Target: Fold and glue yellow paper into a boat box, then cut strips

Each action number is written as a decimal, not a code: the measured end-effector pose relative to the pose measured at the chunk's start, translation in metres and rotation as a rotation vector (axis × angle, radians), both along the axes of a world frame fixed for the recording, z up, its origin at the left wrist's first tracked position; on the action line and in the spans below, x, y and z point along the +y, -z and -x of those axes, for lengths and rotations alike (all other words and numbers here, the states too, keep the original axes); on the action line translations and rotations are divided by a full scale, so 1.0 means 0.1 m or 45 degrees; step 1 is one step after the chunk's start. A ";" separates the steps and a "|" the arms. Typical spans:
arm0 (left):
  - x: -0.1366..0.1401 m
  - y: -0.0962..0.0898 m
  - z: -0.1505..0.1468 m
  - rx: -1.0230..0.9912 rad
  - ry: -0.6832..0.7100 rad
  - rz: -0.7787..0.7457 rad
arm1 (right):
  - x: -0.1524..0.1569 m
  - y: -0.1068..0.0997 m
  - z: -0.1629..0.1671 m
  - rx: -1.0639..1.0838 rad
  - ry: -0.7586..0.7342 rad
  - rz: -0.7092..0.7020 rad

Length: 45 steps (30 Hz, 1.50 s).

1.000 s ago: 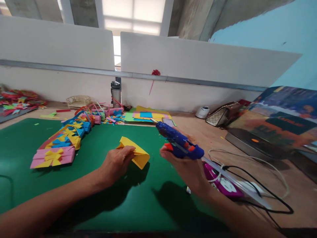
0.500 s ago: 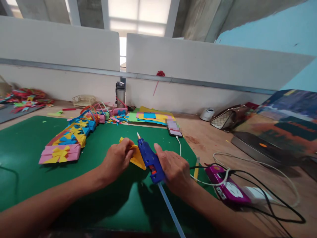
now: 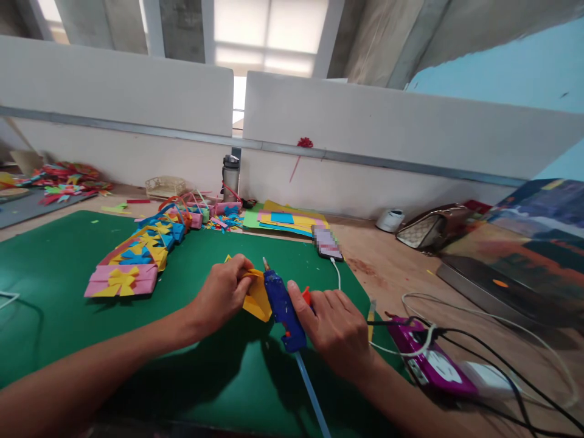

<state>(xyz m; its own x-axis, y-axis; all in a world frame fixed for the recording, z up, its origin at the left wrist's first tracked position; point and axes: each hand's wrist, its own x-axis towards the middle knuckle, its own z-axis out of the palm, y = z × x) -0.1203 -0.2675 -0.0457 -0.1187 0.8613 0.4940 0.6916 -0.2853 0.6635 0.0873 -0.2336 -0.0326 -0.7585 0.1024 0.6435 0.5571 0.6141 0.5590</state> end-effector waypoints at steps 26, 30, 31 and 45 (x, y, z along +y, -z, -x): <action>-0.13 0.18 -0.16 0.053 0.175 -0.304 | -0.09 -0.03 0.24 1.222 -0.590 1.962; -0.14 0.19 -0.18 0.106 0.194 -0.335 | -0.08 0.02 0.26 1.212 -0.620 1.885; -0.14 0.19 -0.18 0.129 0.199 -0.346 | -0.08 0.03 0.26 1.211 -0.614 1.864; -0.16 0.15 -0.15 0.349 0.149 -0.356 | -0.01 0.12 0.26 1.161 -0.567 1.801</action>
<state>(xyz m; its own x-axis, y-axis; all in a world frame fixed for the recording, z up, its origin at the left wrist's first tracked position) -0.1056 -0.2840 -0.0611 0.1408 0.6891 0.7109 0.7842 -0.5159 0.3447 0.0609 -0.2350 -0.0444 -0.3580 0.8179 0.4505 0.0280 0.4916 -0.8704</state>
